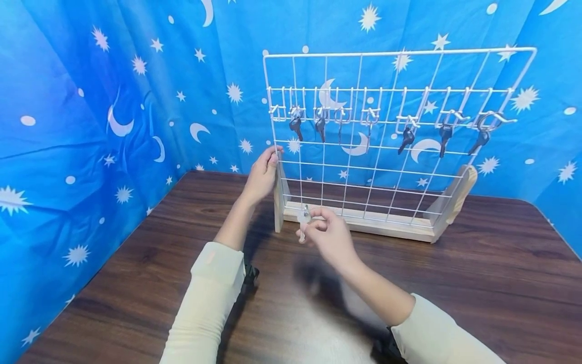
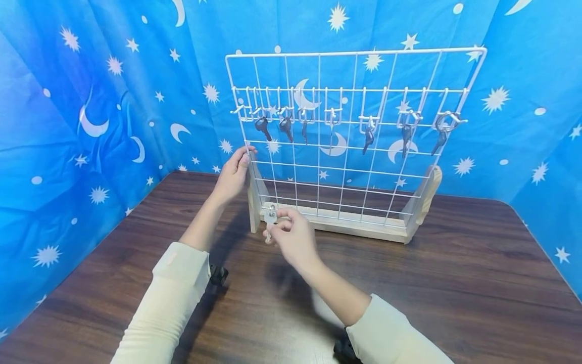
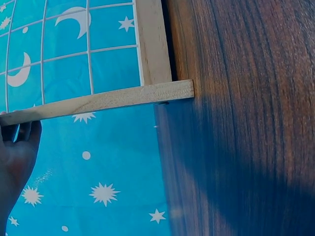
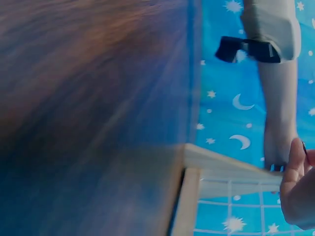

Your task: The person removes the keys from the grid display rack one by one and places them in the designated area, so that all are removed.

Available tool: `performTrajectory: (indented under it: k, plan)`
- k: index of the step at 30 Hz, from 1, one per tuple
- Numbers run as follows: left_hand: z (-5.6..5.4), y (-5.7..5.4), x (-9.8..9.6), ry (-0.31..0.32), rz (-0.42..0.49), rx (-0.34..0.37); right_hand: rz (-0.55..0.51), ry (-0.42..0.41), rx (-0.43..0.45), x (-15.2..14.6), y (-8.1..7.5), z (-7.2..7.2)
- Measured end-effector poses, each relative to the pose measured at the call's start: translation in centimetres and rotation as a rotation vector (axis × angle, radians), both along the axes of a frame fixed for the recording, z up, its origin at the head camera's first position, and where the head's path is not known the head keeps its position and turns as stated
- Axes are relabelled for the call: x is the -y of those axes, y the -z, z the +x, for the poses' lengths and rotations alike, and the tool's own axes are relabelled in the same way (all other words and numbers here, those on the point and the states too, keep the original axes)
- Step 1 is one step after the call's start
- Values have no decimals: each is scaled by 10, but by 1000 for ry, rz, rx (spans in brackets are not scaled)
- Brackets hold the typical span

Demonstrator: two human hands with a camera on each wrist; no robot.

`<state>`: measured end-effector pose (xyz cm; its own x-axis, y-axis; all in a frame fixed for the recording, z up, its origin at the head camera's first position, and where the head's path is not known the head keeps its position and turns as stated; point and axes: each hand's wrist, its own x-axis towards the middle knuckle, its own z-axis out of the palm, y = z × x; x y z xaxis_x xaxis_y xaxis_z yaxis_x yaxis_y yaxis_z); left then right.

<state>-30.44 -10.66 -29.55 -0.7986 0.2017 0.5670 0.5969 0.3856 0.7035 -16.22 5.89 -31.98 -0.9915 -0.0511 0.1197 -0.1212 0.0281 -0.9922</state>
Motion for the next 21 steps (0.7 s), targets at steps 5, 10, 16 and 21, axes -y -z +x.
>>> performTrajectory:
  k: [5,10,16,21]
  plan:
    - [1,1,-1,-3,-9,5,11,-49,86,-10,13,1]
    - [3,0,-2,1,0,12,18,-106,190,-20,23,0]
    - [2,0,-2,4,7,17,12,-167,318,-25,34,-7]
    - [2,-2,-1,1,10,18,-6,-215,431,-22,41,-13]
